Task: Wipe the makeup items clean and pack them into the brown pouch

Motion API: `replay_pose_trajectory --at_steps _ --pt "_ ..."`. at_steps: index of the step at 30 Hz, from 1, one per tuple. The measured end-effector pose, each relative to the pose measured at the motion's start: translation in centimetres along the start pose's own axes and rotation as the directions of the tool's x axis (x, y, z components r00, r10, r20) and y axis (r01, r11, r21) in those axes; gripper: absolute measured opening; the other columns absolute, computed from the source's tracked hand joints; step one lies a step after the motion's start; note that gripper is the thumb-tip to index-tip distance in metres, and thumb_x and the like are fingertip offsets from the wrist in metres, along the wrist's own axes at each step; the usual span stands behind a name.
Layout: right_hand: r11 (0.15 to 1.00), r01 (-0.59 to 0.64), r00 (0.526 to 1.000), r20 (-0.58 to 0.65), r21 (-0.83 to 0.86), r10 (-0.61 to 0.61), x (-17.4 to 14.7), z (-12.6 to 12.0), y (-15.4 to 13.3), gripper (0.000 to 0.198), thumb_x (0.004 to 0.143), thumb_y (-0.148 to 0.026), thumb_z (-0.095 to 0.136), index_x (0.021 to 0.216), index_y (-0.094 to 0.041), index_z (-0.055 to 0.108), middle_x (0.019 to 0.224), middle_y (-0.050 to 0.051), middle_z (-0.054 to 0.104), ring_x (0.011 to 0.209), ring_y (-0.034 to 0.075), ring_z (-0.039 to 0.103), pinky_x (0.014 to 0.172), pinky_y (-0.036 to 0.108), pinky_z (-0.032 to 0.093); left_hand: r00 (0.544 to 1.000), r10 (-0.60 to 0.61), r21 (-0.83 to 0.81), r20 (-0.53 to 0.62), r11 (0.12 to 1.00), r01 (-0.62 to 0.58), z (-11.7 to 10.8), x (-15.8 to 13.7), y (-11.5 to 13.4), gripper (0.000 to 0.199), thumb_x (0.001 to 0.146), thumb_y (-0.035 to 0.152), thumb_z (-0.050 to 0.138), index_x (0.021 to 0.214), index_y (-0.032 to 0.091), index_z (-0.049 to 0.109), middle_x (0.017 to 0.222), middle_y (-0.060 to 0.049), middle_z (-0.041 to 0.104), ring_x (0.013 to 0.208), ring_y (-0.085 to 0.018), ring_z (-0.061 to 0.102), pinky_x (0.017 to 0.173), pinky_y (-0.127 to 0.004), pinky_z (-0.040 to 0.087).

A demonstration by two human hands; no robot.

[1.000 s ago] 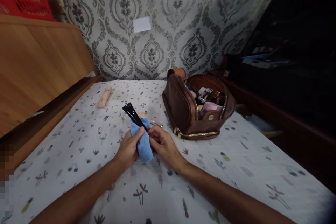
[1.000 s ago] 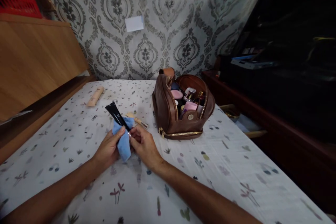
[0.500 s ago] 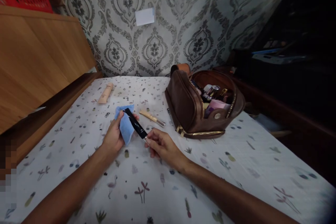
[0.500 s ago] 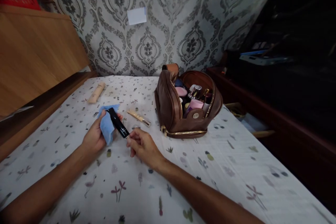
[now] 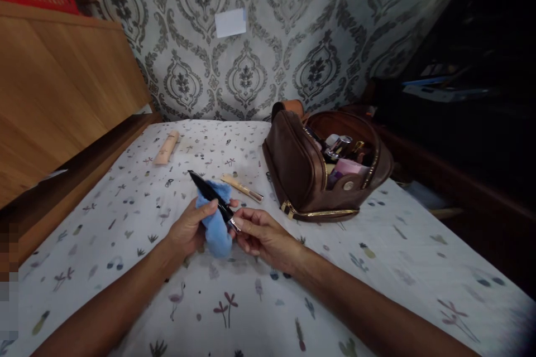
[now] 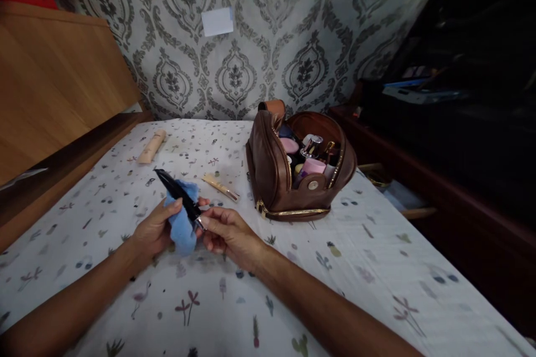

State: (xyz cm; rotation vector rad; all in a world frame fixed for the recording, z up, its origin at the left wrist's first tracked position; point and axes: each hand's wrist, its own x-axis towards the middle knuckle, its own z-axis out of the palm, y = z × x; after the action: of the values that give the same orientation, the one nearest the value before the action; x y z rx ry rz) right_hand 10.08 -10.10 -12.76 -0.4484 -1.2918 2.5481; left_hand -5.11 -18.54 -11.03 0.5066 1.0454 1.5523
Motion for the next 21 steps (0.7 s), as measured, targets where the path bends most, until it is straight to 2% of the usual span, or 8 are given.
replay_pose_trajectory --at_steps 3,6,9,12,16,21 --pt "0.992 0.066 0.995 -0.071 -0.106 -0.073 0.2 -0.3 0.3 0.051 0.065 -0.054 0.085 0.083 -0.017 0.055 0.071 -0.003 0.065 0.044 0.003 0.047 0.039 0.017 0.025 0.987 0.105 -0.048 -0.119 0.993 -0.111 -0.1 0.3 0.9 0.037 0.062 0.036 0.090 0.085 0.014 0.071 0.084 -0.007 0.076 0.067 -0.019 0.070 0.065 -0.030 0.059" --pt "0.955 0.158 0.972 -0.130 -0.252 -0.195 0.3 -0.5 0.6 0.049 0.067 -0.056 0.081 0.083 -0.018 0.055 0.070 -0.004 0.062 0.047 0.005 0.048 0.042 0.018 0.031 0.966 0.136 -0.102 -0.219 0.982 -0.162 -0.1 0.7 1.4 0.022 0.072 0.029 0.083 0.083 0.015 0.069 0.080 -0.005 0.075 0.072 -0.017 0.071 0.070 -0.027 0.059" --pt "0.855 0.245 0.916 -0.181 -0.458 -0.359 0.2 -0.6 0.7 0.038 0.073 -0.050 0.077 0.082 -0.018 0.058 0.066 -0.005 0.057 0.054 0.008 0.052 0.051 0.022 0.040 0.934 0.146 -0.139 -0.326 0.970 -0.200 -0.1 1.0 1.7 0.012 0.082 0.025 0.074 0.085 0.016 0.068 0.078 -0.003 0.074 0.071 -0.016 0.071 0.074 -0.029 0.061" --pt "0.765 0.242 0.869 -0.217 -0.597 -0.444 0.0 -0.6 0.7 0.027 0.079 -0.042 0.072 0.085 -0.019 0.060 0.064 -0.004 0.057 0.057 0.010 0.053 0.056 0.024 0.043 0.907 0.160 -0.116 -0.389 0.968 -0.221 -0.3 1.4 1.8 0.008 0.086 0.024 0.071 0.085 0.016 0.067 0.074 -0.002 0.072 0.065 -0.015 0.070 0.074 -0.030 0.062" --pt "0.778 0.250 0.855 -0.245 -0.577 -0.457 0.2 -0.8 0.8 0.026 0.077 -0.038 0.072 0.088 -0.019 0.059 0.067 -0.004 0.056 0.058 0.010 0.053 0.056 0.023 0.044 0.898 0.168 -0.087 -0.408 0.971 -0.221 -0.7 1.7 1.8 0.008 0.086 0.024 0.071 0.085 0.017 0.067 0.072 0.001 0.071 0.058 -0.012 0.067 0.068 -0.026 0.062" --pt "0.852 0.272 0.887 -0.225 -0.448 -0.402 0.3 -0.8 0.6 0.033 0.074 -0.044 0.076 0.084 -0.019 0.056 0.067 -0.005 0.055 0.054 0.008 0.052 0.051 0.022 0.044 0.890 0.161 -0.077 -0.426 0.974 -0.213 -1.0 1.7 1.6 0.009 0.085 0.023 0.073 0.086 0.018 0.066 0.073 0.001 0.071 0.054 -0.011 0.065 0.060 -0.023 0.061"
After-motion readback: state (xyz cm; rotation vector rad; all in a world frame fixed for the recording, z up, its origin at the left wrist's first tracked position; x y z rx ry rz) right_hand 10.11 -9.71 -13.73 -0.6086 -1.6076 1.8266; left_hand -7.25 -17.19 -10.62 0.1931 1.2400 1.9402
